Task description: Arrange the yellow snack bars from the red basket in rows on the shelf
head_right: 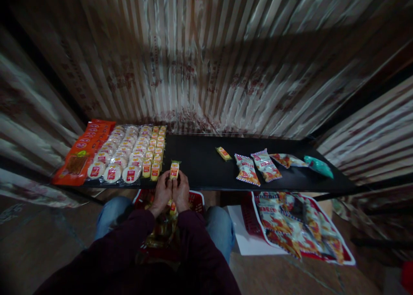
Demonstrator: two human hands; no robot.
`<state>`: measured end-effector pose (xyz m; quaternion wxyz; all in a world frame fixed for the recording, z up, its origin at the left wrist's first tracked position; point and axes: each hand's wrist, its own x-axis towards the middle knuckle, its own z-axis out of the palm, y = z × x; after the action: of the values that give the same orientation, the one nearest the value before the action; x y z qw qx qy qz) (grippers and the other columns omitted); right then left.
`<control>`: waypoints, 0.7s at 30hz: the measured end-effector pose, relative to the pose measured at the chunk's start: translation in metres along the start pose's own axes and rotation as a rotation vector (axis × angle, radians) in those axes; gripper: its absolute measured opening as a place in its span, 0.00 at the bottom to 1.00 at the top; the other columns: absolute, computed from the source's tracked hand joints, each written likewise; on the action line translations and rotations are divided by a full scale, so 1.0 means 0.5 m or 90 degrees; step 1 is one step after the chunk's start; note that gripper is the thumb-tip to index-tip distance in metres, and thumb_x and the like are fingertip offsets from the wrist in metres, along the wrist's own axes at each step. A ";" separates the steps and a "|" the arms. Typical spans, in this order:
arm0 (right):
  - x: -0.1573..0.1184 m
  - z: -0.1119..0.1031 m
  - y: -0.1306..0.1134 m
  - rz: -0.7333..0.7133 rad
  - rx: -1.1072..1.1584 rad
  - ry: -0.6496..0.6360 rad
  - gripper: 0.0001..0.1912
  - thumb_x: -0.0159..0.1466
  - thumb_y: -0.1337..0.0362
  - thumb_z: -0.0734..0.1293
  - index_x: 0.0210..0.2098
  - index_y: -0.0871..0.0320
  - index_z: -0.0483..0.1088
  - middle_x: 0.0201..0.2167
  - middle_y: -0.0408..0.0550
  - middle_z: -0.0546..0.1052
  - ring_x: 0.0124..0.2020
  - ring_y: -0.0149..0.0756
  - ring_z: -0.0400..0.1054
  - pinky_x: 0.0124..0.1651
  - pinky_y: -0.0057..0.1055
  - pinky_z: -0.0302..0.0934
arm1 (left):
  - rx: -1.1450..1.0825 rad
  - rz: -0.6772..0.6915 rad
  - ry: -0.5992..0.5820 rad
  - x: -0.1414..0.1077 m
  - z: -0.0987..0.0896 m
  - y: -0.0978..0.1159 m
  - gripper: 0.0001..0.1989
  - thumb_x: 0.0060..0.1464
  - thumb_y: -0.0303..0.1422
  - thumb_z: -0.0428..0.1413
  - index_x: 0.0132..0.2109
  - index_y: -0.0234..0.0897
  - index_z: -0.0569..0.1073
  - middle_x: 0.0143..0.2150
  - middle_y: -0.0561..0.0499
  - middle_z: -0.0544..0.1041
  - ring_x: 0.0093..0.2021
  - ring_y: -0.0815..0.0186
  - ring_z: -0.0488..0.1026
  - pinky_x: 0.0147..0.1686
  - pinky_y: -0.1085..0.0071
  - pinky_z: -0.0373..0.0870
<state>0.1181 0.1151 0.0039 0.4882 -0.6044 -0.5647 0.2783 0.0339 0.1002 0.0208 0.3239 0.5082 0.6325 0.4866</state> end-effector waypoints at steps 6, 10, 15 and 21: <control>0.027 0.012 0.020 0.014 0.030 -0.010 0.23 0.58 0.64 0.61 0.53 0.58 0.68 0.49 0.54 0.74 0.48 0.42 0.68 0.55 0.41 0.61 | 0.000 -0.046 -0.026 0.027 0.012 0.000 0.19 0.57 0.29 0.46 0.54 0.35 0.68 0.55 0.42 0.72 0.55 0.61 0.68 0.58 0.61 0.62; 0.049 0.019 0.029 0.012 0.049 -0.007 0.24 0.58 0.64 0.61 0.55 0.59 0.67 0.49 0.55 0.74 0.48 0.42 0.69 0.54 0.42 0.62 | 0.010 -0.060 -0.031 0.046 0.028 0.003 0.20 0.58 0.31 0.46 0.57 0.34 0.67 0.57 0.41 0.70 0.57 0.61 0.67 0.59 0.63 0.60; 0.077 0.029 0.041 0.006 0.055 0.016 0.25 0.58 0.64 0.61 0.55 0.59 0.66 0.49 0.56 0.74 0.47 0.41 0.70 0.53 0.41 0.63 | 0.021 -0.077 -0.025 0.071 0.041 0.010 0.19 0.58 0.32 0.46 0.55 0.36 0.68 0.55 0.42 0.72 0.55 0.61 0.68 0.58 0.62 0.62; 0.111 0.049 0.059 0.014 0.094 0.018 0.27 0.56 0.65 0.62 0.56 0.58 0.66 0.48 0.54 0.75 0.46 0.40 0.70 0.52 0.39 0.64 | 0.056 -0.069 -0.003 0.104 0.049 0.024 0.20 0.56 0.30 0.47 0.55 0.35 0.69 0.54 0.40 0.71 0.55 0.59 0.68 0.58 0.62 0.62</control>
<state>0.1201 0.1782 -0.0196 0.5363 -0.5770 -0.5290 0.3156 0.0459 0.1573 0.0285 0.3288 0.4883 0.6790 0.4387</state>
